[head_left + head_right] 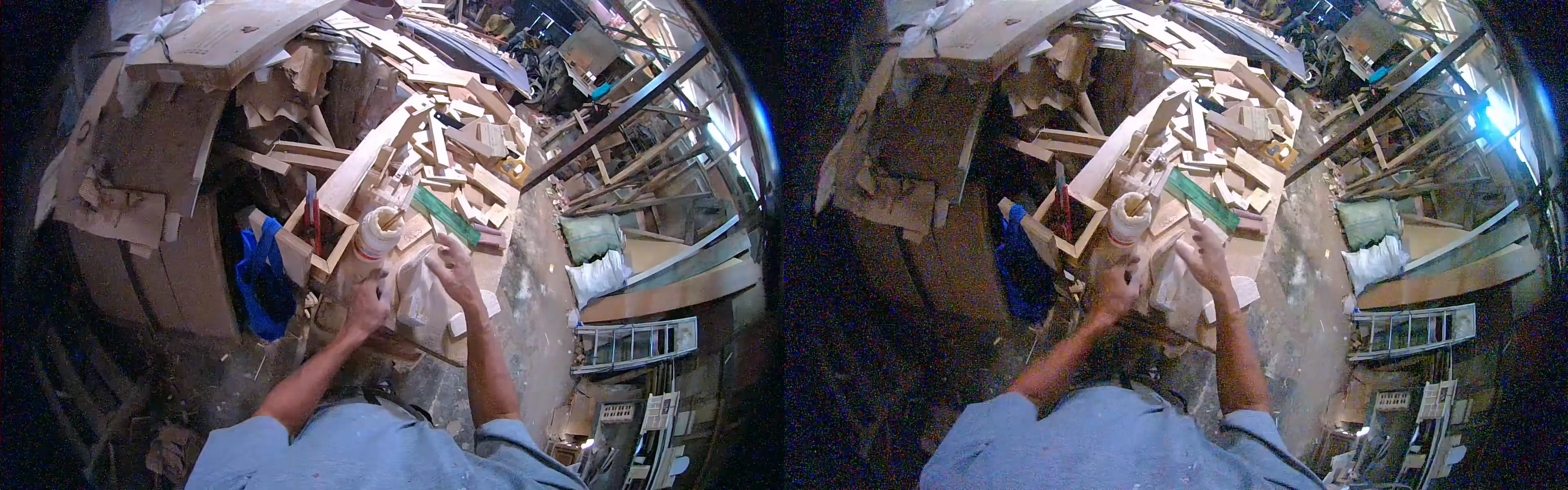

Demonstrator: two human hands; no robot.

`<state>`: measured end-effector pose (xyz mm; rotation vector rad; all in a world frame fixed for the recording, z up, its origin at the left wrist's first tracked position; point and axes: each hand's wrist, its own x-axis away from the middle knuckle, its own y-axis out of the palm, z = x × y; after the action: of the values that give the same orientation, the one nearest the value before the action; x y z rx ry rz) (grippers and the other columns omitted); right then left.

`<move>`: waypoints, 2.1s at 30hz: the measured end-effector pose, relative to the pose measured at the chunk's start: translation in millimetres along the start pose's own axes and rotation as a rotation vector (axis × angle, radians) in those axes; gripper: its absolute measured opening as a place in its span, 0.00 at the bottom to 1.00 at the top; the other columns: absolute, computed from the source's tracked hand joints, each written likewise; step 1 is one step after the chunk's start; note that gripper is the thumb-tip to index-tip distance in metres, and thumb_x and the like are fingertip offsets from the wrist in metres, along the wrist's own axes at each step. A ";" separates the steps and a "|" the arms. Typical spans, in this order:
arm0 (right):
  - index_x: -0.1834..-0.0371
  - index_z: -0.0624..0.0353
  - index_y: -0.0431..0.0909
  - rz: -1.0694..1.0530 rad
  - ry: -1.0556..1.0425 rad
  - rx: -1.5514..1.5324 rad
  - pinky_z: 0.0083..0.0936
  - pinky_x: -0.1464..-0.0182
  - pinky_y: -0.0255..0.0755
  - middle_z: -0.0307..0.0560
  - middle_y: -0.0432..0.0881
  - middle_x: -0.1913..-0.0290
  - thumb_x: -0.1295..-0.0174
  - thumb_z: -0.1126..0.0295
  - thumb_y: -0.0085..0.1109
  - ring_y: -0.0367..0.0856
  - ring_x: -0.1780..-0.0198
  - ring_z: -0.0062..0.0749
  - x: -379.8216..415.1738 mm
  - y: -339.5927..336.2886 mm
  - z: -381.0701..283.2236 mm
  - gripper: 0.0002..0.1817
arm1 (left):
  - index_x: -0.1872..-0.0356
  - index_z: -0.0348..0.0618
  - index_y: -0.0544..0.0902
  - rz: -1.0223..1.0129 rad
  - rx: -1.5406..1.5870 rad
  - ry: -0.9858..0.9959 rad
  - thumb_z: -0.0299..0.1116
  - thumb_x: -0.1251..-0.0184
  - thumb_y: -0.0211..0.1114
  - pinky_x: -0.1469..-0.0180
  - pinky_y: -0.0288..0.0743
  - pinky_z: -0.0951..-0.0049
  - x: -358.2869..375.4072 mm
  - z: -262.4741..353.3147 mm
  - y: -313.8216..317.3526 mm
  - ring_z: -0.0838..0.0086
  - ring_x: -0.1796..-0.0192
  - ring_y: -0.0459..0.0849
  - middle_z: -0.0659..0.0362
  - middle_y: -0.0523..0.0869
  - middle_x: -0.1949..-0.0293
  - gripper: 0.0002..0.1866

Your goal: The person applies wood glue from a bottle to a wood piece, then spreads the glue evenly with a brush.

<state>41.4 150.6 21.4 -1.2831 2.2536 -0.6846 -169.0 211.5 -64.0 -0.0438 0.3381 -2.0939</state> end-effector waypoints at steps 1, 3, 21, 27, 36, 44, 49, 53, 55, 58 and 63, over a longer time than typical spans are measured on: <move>0.29 0.62 0.73 -0.015 -0.034 0.031 0.40 0.39 0.78 0.58 0.80 0.35 0.36 0.59 0.73 0.82 0.39 0.45 -0.8 3.3 -1.6 0.35 | 0.46 0.33 0.83 -0.083 -0.084 -0.160 0.32 0.30 0.62 0.45 0.81 0.52 -8.0 30.1 -10.5 0.42 0.50 0.88 0.36 0.89 0.55 0.16; 0.25 0.62 0.70 -0.032 -0.002 0.068 0.43 0.37 0.77 0.58 0.78 0.32 0.36 0.54 0.73 0.80 0.36 0.48 -0.3 9.9 -8.2 0.40 | 0.46 0.33 0.83 0.039 -0.025 0.028 0.32 0.29 0.62 0.44 0.81 0.52 -18.2 -3.7 17.6 0.43 0.48 0.88 0.38 0.89 0.53 0.16; 0.30 0.59 0.76 -0.096 0.102 0.021 0.40 0.43 0.81 0.63 0.88 0.46 0.36 0.48 0.70 0.88 0.45 0.52 -13.5 24.8 6.1 0.36 | 0.48 0.48 0.85 0.029 -0.148 0.023 0.36 0.30 0.63 0.53 0.81 0.48 -32.6 -8.2 37.0 0.45 0.54 0.89 0.44 0.90 0.57 0.13; 0.34 0.62 0.77 -0.060 0.043 0.019 0.34 0.46 0.80 0.56 0.87 0.51 0.34 0.52 0.69 0.87 0.50 0.39 -13.5 29.3 15.7 0.32 | 0.48 0.46 0.86 0.070 -0.137 0.088 0.35 0.31 0.64 0.55 0.82 0.48 -29.4 13.2 28.8 0.44 0.56 0.89 0.44 0.90 0.59 0.13; 0.35 0.64 0.78 -0.053 0.047 0.010 0.31 0.46 0.79 0.53 0.87 0.51 0.33 0.54 0.68 0.85 0.50 0.34 -13.4 29.8 12.7 0.30 | 0.48 0.45 0.85 0.089 -0.038 0.141 0.33 0.31 0.64 0.55 0.82 0.47 -38.5 -34.4 51.0 0.46 0.56 0.89 0.45 0.91 0.59 0.13; 0.31 0.63 0.75 -0.091 0.079 0.004 0.34 0.42 0.79 0.57 0.86 0.48 0.33 0.50 0.69 0.86 0.47 0.40 -13.7 26.2 9.2 0.35 | 0.48 0.45 0.85 0.074 -0.130 0.106 0.33 0.31 0.64 0.56 0.82 0.48 -34.9 -15.5 40.7 0.46 0.56 0.90 0.45 0.90 0.59 0.13; 0.27 0.65 0.70 -0.022 0.089 -0.125 0.34 0.37 0.76 0.60 0.82 0.40 0.29 0.49 0.65 0.83 0.41 0.40 -12.6 25.8 13.3 0.36 | 0.49 0.43 0.84 0.119 -0.085 0.143 0.35 0.30 0.66 0.56 0.82 0.50 -38.4 -40.8 51.9 0.46 0.54 0.89 0.43 0.89 0.57 0.13; 0.29 0.64 0.73 0.043 0.072 -0.246 0.35 0.40 0.79 0.64 0.83 0.39 0.26 0.53 0.60 0.86 0.41 0.48 -5.5 7.6 13.5 0.31 | 0.45 0.40 0.84 0.093 -0.010 0.121 0.37 0.29 0.66 0.54 0.82 0.52 -34.7 -33.3 44.0 0.46 0.54 0.90 0.42 0.90 0.56 0.17; 0.30 0.64 0.74 0.077 0.059 -0.244 0.35 0.40 0.79 0.63 0.85 0.41 0.26 0.54 0.60 0.87 0.42 0.45 1.7 -2.4 21.9 0.29 | 0.44 0.37 0.83 0.076 -0.078 0.043 0.36 0.29 0.65 0.53 0.82 0.54 -25.6 -12.7 29.6 0.49 0.54 0.91 0.41 0.90 0.57 0.17; 0.35 0.65 0.78 0.071 0.073 -0.119 0.36 0.41 0.79 0.62 0.87 0.44 0.27 0.57 0.61 0.88 0.45 0.45 12.5 -16.9 18.3 0.26 | 0.44 0.33 0.83 -0.035 0.029 -0.063 0.33 0.28 0.63 0.53 0.83 0.58 -14.3 -5.0 9.1 0.56 0.56 0.92 0.41 0.91 0.58 0.18; 0.41 0.66 0.82 0.066 0.060 0.061 0.41 0.40 0.79 0.62 0.87 0.45 0.31 0.64 0.64 0.87 0.44 0.53 43.2 -25.3 20.0 0.21 | 0.42 0.32 0.83 0.005 0.016 -0.112 0.28 0.29 0.64 0.48 0.83 0.68 32.5 5.3 -21.2 0.66 0.54 0.91 0.48 0.92 0.53 0.17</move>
<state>49.9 97.7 15.5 -1.1690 2.2939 -0.7714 -202.9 193.1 -56.9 -0.1504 0.2530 -2.0794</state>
